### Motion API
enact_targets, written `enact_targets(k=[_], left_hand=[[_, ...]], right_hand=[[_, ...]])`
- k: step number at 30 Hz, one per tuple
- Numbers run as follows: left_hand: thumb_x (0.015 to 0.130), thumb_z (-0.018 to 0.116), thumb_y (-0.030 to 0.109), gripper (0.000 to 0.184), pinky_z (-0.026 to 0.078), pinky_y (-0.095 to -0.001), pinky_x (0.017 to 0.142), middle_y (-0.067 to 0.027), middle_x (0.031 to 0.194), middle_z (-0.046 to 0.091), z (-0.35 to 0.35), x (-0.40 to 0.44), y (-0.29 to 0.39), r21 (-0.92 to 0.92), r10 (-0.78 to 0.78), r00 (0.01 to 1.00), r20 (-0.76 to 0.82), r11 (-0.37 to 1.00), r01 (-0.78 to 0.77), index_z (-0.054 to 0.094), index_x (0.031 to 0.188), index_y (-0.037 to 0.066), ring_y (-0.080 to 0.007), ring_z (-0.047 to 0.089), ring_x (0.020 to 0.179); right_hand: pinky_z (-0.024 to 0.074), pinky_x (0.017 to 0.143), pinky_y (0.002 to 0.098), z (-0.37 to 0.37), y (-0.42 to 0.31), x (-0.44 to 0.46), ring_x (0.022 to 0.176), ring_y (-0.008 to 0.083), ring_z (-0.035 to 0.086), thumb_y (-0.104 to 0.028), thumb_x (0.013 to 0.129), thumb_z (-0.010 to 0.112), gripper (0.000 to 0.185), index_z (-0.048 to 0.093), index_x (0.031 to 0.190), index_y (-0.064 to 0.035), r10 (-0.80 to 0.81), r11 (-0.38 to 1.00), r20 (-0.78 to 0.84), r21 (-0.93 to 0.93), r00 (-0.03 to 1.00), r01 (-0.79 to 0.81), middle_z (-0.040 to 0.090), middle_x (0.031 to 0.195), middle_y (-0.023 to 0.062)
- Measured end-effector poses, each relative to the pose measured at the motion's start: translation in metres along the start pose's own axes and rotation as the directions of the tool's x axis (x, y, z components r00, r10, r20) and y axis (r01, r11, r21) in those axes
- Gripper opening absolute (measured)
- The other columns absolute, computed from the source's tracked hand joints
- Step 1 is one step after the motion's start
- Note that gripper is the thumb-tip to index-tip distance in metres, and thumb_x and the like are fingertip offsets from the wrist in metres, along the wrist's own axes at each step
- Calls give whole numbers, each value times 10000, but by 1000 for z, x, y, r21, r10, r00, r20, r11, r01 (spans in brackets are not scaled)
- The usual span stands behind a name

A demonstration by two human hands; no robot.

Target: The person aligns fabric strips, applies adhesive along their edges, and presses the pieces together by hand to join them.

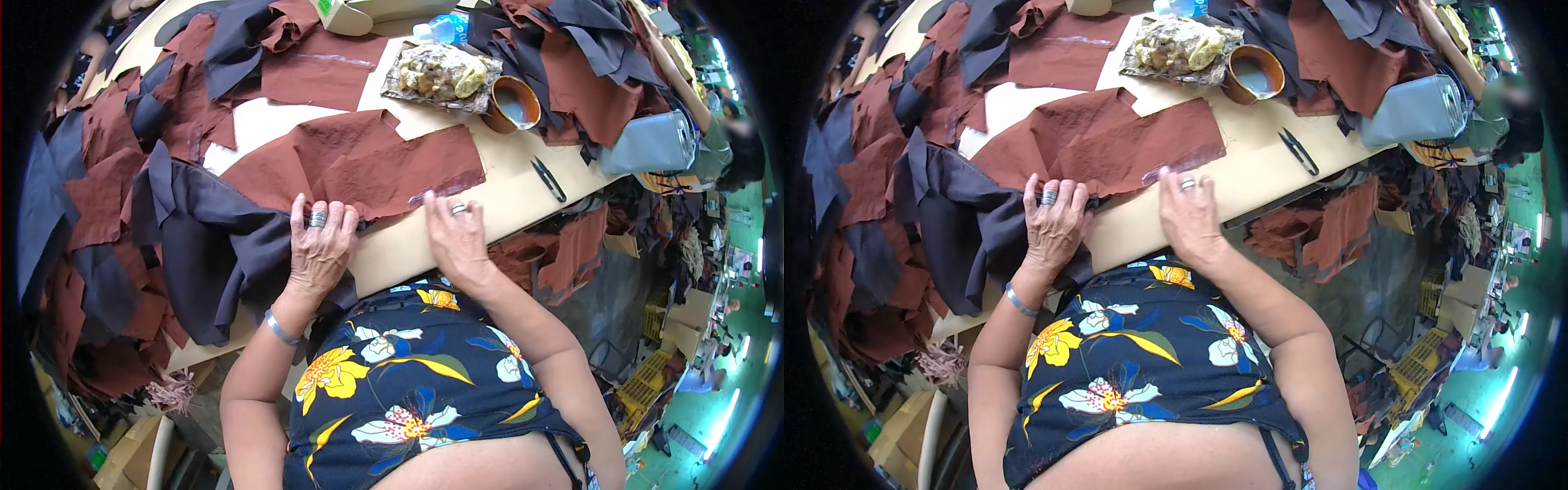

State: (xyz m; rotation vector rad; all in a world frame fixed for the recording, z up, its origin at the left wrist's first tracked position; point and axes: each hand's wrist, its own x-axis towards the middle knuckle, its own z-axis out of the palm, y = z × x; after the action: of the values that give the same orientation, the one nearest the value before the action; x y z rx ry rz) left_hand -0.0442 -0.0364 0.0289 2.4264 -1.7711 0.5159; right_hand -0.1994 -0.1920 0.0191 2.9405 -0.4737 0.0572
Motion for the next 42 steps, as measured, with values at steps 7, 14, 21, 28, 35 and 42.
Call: enact_targets(k=[7,14,21,28,35,42], left_hand=[[790,520,191,210,363,-344,798,-9,815,492,13,-9,-8,11,195,980,-39,981,-195,574,985,133,-155,505,761],[794,519,160,307,372,-346,880,-38,933,559,5,-19,-8,-52,146,989,30,988,-145,594,1078,71,-171,538,835],[793,513,136,303,376,-342,895,-49,945,565,8,-22,-6,-94,112,993,45,990,-108,598,1071,49,-181,547,857],[788,525,139,294,377,-351,888,-47,918,555,7,-21,-4,-83,104,993,56,992,-100,602,1057,48,-183,548,858],[784,527,140,297,378,-352,885,-42,911,552,9,-21,-4,-85,94,994,53,992,-89,604,1059,60,-189,547,857],[782,507,160,274,383,-366,899,-70,918,561,8,-21,-2,-124,91,993,77,989,-81,602,1007,35,-192,551,863]], right_hand=[[337,843,439,4,8,2,950,195,503,-161,807,498,582,389,1379,-166,-82,994,13,-68,997,82,483,1010,42],[349,869,425,-6,-24,7,1013,186,488,-177,835,468,536,404,1359,-82,-140,990,59,5,988,139,485,1023,50],[340,860,416,-8,-38,12,968,190,520,-179,824,479,500,455,1313,-81,-211,969,-30,121,977,213,514,988,49],[338,828,408,-14,-34,24,976,196,510,-174,808,504,419,539,1224,-142,-245,940,-55,229,968,251,522,998,44],[343,824,403,-21,-25,21,965,203,517,-125,797,508,402,566,1188,-193,-205,854,13,490,979,172,521,975,42],[369,837,426,-21,1,3,872,213,572,-94,783,492,417,529,1198,-96,-120,951,-99,275,988,143,539,978,60]])
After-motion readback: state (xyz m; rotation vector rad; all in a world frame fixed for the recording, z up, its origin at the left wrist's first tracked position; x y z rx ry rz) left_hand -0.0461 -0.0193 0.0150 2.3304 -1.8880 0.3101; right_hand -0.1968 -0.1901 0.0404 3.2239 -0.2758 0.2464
